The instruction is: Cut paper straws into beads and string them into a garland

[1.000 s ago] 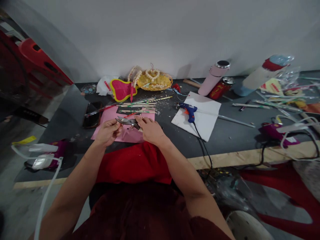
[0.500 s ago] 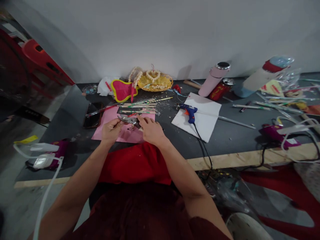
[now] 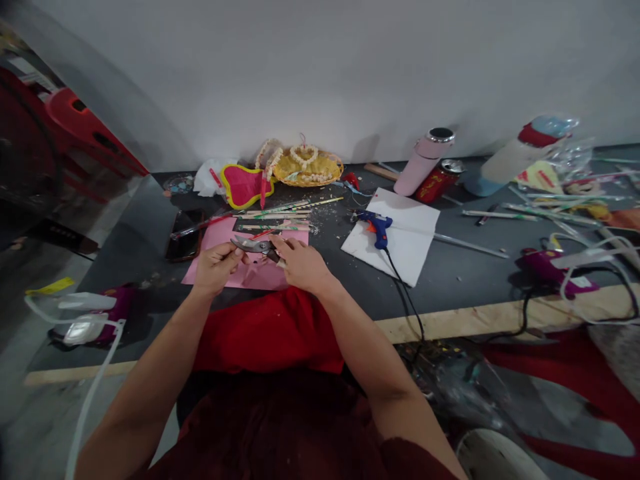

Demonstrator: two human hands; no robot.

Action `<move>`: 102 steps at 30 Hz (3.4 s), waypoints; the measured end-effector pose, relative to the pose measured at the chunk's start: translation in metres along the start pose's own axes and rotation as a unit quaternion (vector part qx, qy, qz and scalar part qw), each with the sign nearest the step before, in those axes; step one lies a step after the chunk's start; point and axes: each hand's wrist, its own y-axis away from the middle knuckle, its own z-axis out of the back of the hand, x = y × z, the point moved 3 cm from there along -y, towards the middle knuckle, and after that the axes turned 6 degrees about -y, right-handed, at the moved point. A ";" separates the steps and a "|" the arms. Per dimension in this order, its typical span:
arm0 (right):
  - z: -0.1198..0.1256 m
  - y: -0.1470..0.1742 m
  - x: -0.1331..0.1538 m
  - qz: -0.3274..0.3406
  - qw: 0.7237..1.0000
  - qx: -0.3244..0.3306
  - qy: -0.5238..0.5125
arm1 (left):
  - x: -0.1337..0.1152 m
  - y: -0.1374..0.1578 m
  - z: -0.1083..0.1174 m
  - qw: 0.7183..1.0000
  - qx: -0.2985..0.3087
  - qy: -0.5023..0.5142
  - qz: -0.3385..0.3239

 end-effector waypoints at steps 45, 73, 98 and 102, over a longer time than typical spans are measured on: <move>0.003 -0.005 -0.039 -0.080 0.961 -0.221 -0.148 | 0.009 0.000 -0.030 0.997 0.053 0.021 0.043; -0.025 -0.012 -0.001 -0.030 0.759 -0.041 -0.649 | -0.004 0.004 -0.032 0.994 0.094 -0.048 -0.002; -0.029 -0.011 0.002 -0.081 0.618 0.010 -0.782 | 0.000 0.010 -0.044 0.956 0.084 0.248 0.133; -0.029 -0.012 0.002 -0.052 0.646 -0.012 -0.761 | -0.001 0.010 -0.044 0.969 0.051 0.211 0.114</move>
